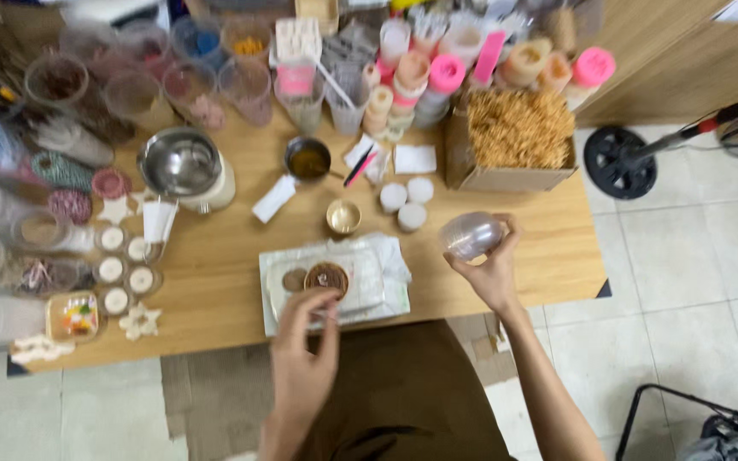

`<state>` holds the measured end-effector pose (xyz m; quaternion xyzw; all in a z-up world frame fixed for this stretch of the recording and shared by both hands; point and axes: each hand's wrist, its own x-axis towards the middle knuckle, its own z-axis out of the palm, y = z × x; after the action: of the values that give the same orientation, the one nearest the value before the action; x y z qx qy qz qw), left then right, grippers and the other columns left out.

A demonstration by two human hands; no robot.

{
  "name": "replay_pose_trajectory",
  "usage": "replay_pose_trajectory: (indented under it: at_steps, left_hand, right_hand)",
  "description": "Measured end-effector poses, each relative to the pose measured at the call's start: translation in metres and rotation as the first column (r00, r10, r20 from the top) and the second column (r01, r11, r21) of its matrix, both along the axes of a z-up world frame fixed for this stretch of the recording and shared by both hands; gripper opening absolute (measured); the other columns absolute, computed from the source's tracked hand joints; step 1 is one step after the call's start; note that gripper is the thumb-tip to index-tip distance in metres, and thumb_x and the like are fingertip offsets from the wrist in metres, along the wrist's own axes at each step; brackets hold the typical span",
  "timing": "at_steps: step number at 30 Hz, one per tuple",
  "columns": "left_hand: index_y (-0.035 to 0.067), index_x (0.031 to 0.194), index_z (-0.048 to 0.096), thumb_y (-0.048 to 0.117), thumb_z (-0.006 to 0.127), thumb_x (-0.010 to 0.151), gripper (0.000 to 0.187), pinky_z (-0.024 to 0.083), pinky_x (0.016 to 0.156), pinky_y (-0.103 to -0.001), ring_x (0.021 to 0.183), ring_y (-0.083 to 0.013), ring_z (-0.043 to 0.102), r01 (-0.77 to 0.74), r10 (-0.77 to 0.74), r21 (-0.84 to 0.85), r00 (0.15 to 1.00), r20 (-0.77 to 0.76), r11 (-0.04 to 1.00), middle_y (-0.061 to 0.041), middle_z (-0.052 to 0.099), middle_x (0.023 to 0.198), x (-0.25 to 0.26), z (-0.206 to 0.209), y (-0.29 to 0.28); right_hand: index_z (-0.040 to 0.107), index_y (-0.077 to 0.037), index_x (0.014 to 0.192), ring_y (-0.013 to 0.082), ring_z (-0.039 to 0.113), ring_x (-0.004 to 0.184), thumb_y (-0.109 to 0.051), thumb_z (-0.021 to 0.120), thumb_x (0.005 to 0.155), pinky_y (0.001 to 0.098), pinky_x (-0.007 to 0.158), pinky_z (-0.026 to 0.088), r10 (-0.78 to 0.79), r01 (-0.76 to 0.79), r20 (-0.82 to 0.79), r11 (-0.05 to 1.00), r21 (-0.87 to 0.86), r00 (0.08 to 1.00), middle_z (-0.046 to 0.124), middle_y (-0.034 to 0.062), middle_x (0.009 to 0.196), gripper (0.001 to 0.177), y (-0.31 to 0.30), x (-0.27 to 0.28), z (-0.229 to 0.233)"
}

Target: The person assembles a decorative candle by placing wax shavings into a round mold, adding a chocolate-shaped wax piece on top, and inserting a small wick.

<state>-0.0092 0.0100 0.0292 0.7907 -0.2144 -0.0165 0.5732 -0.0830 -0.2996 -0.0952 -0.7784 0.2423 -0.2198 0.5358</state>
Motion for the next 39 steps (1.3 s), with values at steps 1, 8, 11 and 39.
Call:
replay_pose_trajectory:
  at_steps: [1, 8, 11, 39]
  left_hand:
    - [0.004, 0.118, 0.067, -0.001, 0.064, 0.095, 0.023, 0.057, 0.085, -0.033, 0.101, -0.023, 0.07, -0.041, 0.042, 0.027, 0.999, -0.026, 0.999, -0.012, 0.07, 0.116, 0.001, -0.006, 0.007]
    - [0.003, 0.124, 0.064, -0.001, 0.062, 0.099, 0.025, 0.056, 0.083, -0.033, 0.104, -0.0223, 0.071, -0.18, 0.182, 0.154, 0.983, 0.001, 0.972, -0.012, 0.069, 0.12, 0.005, -0.025, 0.027]
    - [0.003, 0.125, 0.063, 0.0, 0.064, 0.1, 0.025, 0.056, 0.086, -0.035, 0.108, -0.0242, 0.07, -0.217, 0.211, 0.156, 0.976, 0.055, 0.964, -0.012, 0.069, 0.12, 0.002, -0.035, 0.024]
    - [0.005, 0.124, 0.061, 0.004, 0.062, 0.099, 0.025, 0.054, 0.091, -0.04, 0.113, -0.0274, 0.066, -0.188, 0.209, 0.171, 0.971, -0.117, 0.967, -0.011, 0.066, 0.122, -0.005, -0.075, 0.04]
  right_hand:
    - [0.018, -0.005, 0.144, 0.0277, 0.06, 0.123, -0.007, 0.089, 0.074, 0.0391, 0.101, 0.057, 0.01, -0.01, -0.012, 0.999, -0.043, 1.0, 0.045, 0.021, 0.137, 0.1, 0.0, -0.006, -0.026]
    - [0.027, 0.002, 0.143, 0.038, 0.05, 0.126, -0.007, 0.094, 0.069, 0.0477, 0.105, 0.047, -0.008, -0.037, -0.12, 0.93, -0.366, 0.993, 0.041, 0.0248, 0.136, 0.1, 0.009, -0.011, -0.147]
    - [0.033, 0.003, 0.144, 0.04, 0.051, 0.127, -0.008, 0.094, 0.067, 0.0471, 0.107, 0.047, 0.005, -0.075, -0.168, 0.907, -0.414, 0.986, 0.043, 0.0237, 0.138, 0.099, 0.007, -0.004, -0.166]
    - [0.059, -0.001, 0.136, 0.0295, 0.067, 0.09, -0.028, 0.087, 0.087, 0.0392, 0.077, 0.056, 0.063, -0.2, -0.347, 0.904, -0.377, 0.936, 0.068, 0.0165, 0.126, 0.063, 0.002, 0.008, -0.064]
